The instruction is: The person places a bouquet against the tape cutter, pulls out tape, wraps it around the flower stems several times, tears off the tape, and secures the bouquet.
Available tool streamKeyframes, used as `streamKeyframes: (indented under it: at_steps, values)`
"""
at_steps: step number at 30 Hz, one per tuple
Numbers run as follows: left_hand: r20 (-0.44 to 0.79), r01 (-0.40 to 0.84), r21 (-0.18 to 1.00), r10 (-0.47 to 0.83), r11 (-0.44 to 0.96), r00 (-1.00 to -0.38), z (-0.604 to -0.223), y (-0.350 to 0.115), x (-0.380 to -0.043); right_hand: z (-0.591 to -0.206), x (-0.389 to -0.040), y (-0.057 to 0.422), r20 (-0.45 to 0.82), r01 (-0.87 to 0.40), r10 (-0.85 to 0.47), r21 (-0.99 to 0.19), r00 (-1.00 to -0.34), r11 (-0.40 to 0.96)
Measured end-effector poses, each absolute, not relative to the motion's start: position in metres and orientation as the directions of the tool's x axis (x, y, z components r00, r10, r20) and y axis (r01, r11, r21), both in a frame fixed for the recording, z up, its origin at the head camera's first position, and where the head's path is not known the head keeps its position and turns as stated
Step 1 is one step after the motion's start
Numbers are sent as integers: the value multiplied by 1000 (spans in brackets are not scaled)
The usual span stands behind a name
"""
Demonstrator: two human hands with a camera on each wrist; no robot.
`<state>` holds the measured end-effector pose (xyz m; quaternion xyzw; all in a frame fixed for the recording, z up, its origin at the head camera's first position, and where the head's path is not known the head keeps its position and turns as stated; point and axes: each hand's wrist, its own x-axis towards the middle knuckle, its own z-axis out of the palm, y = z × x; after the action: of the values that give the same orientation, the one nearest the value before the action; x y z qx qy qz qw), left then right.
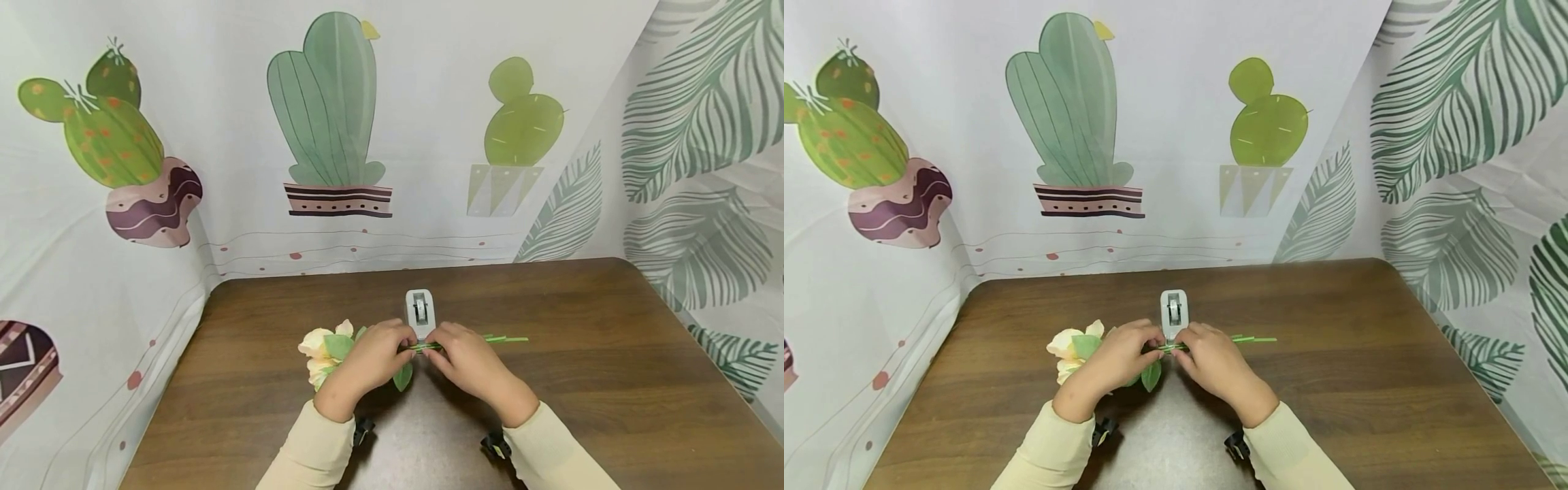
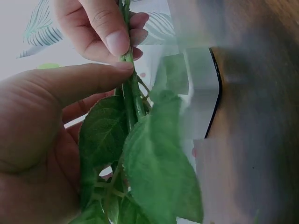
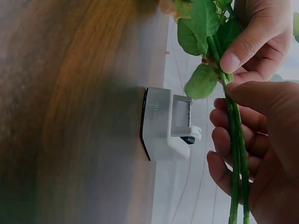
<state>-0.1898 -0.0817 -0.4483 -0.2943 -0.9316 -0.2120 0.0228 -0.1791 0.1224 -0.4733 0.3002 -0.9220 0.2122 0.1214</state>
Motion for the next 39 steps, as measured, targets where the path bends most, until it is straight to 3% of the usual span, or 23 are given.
streamKeyframes:
  at_steps: [15, 26, 39]
  values:
    - [187, 550, 424, 525, 719, -830, -455, -81, -193, -476, -182, 124, 416, -646, -514, -291, -750, 706]
    - [109, 528, 397, 533, 751, -839, -456, -78, -190, -477, -182, 124, 426, -650, -520, -255, -740, 716]
    - [169, 565, 392, 547, 726, -820, -454, -80, -190, -477, -183, 125, 463, -672, -530, -222, -710, 707]
